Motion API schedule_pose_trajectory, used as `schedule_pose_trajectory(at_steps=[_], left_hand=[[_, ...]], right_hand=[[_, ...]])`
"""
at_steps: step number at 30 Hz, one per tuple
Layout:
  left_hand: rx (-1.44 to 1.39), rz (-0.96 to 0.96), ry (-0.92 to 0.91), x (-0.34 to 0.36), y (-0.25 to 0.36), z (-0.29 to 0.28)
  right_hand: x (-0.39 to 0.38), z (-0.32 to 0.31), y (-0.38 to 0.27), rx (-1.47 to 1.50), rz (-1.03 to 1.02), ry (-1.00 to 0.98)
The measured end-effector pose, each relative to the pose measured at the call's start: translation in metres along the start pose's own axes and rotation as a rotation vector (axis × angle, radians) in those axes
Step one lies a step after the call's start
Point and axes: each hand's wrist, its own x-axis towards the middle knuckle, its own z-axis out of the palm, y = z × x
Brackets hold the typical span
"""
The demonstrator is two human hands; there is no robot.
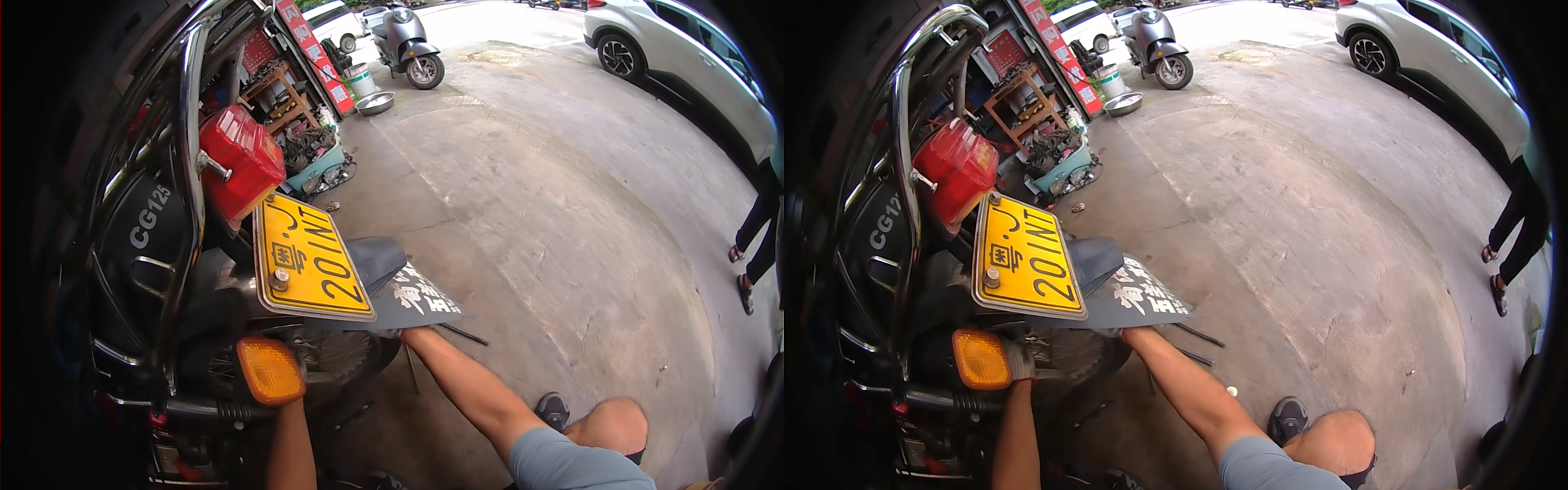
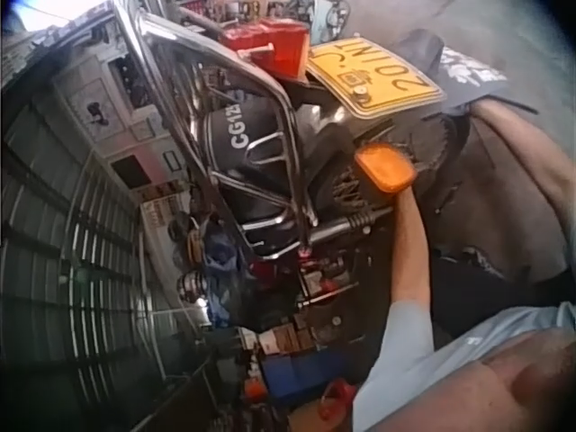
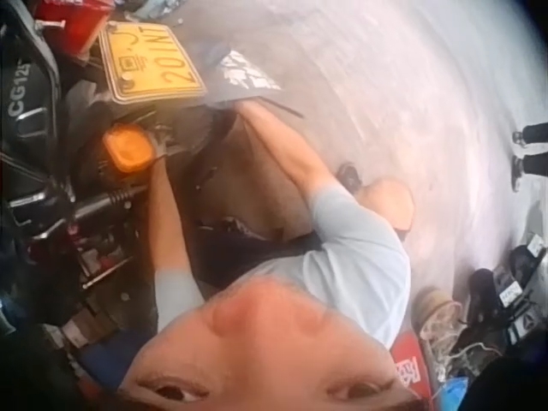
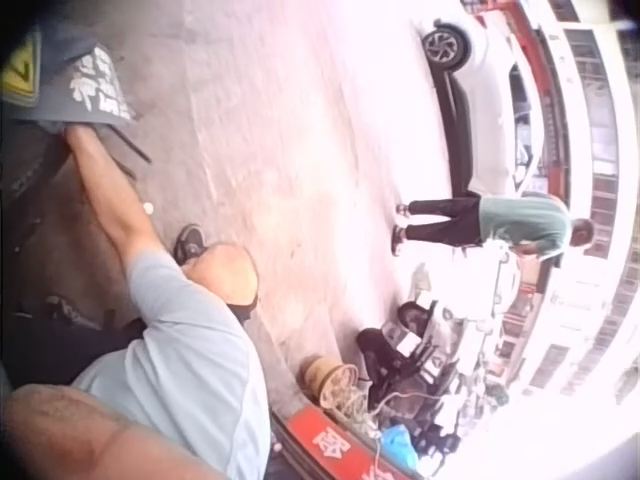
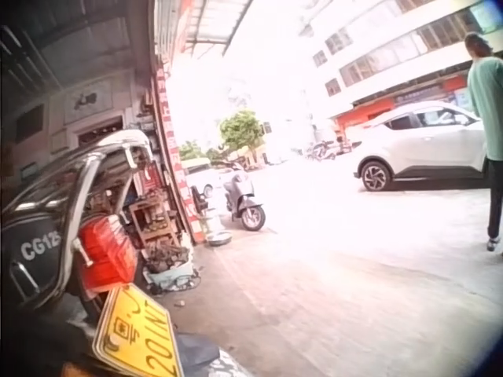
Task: Repairing and maintaining a motorcycle, including adjusting the spokes on the rear wheel.
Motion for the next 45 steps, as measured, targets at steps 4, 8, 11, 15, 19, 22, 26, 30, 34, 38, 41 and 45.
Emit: schedule_pose_trajectory(at_steps=[4,8,11,15,19,22,26,30,34,38,41,45], left_hand=[[-0.021,-0.061,0.079,-0.001,-0.043,0.015],[-0.060,0.000,0.180,0.001,-0.062,0.027],[-0.093,0.075,0.245,0.012,-0.056,0.038],[-0.099,0.060,0.331,0.013,-0.099,0.052],[-0.128,0.104,0.422,0.010,-0.095,0.058],[-0.146,0.115,0.487,0.000,-0.109,0.061],[-0.174,0.147,0.584,-0.002,-0.087,0.062],[-0.200,0.190,0.700,-0.025,-0.048,0.071],[-0.223,0.229,0.814,-0.031,-0.040,0.070],[0.229,0.409,0.377,-0.037,-0.031,0.046],[-0.010,0.382,0.060,-0.052,-0.002,0.011],[-0.479,0.196,0.442,-0.057,0.003,0.003]], right_hand=[[-0.001,0.033,-0.081,-0.685,-0.125,-0.393],[-0.016,0.026,-0.062,-0.969,-0.201,-0.325],[-0.021,0.017,0.020,-0.205,-0.167,-0.035],[-0.021,0.013,-0.013,-0.503,-0.160,-0.175],[-0.003,-0.006,-0.031,-0.875,-0.122,-0.283],[-0.003,0.002,-0.039,-0.821,-0.156,-0.277],[-0.008,0.006,-0.060,-0.731,-0.218,-0.233],[-0.008,0.006,-0.085,-0.640,-0.289,-0.171],[-0.007,0.020,-0.091,-0.142,-0.271,-0.218],[0.005,0.013,-0.071,-0.164,-0.276,-0.308],[0.019,-0.001,-0.047,-0.121,-0.257,-0.274],[0.018,0.024,-0.018,-0.009,-0.232,-0.224]])
